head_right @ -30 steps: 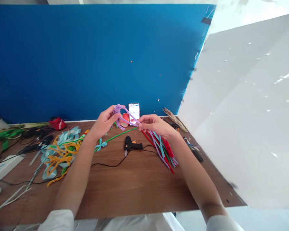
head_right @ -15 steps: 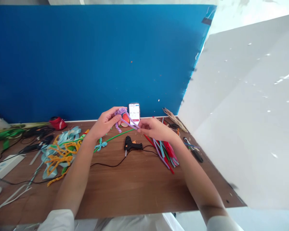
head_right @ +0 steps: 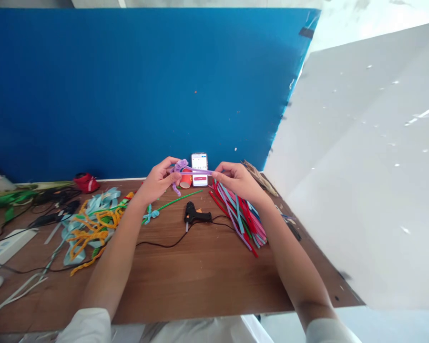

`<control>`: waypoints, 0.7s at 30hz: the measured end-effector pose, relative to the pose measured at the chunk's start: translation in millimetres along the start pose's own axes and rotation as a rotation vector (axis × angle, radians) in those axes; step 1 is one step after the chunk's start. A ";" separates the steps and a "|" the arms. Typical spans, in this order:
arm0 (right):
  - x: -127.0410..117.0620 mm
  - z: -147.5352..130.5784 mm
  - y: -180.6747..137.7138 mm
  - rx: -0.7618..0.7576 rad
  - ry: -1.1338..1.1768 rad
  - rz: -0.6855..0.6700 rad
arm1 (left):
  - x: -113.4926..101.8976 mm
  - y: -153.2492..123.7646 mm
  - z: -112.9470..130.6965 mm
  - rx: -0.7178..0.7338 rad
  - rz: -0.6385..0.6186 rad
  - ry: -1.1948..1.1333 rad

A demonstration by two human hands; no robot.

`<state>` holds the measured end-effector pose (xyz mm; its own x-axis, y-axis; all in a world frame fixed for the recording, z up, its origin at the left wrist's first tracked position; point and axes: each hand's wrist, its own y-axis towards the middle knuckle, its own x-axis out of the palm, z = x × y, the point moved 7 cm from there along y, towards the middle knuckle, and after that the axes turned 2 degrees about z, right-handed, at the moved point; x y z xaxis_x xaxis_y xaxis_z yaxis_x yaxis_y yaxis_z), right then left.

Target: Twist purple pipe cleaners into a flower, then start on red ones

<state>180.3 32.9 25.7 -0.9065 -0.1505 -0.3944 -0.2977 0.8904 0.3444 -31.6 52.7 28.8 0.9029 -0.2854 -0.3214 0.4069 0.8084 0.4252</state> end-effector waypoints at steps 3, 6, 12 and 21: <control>-4.9 2.4 1.0 0.032 0.098 0.100 | 1.8 1.1 -2.9 0.011 0.032 0.022; -2.9 5.2 2.9 0.057 0.187 0.117 | 2.5 1.3 -2.2 0.030 0.091 0.076; 13.1 12.5 3.0 0.147 0.227 -0.111 | 2.9 0.6 4.8 0.060 0.166 0.088; 31.1 15.8 -3.6 0.205 0.261 -0.399 | -0.1 0.8 -1.8 0.064 0.136 0.226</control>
<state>157.9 31.9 -1.3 -0.7869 -0.5740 -0.2263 -0.5940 0.8041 0.0260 -31.6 54.3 27.6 0.8992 -0.0486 -0.4349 0.2983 0.7951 0.5280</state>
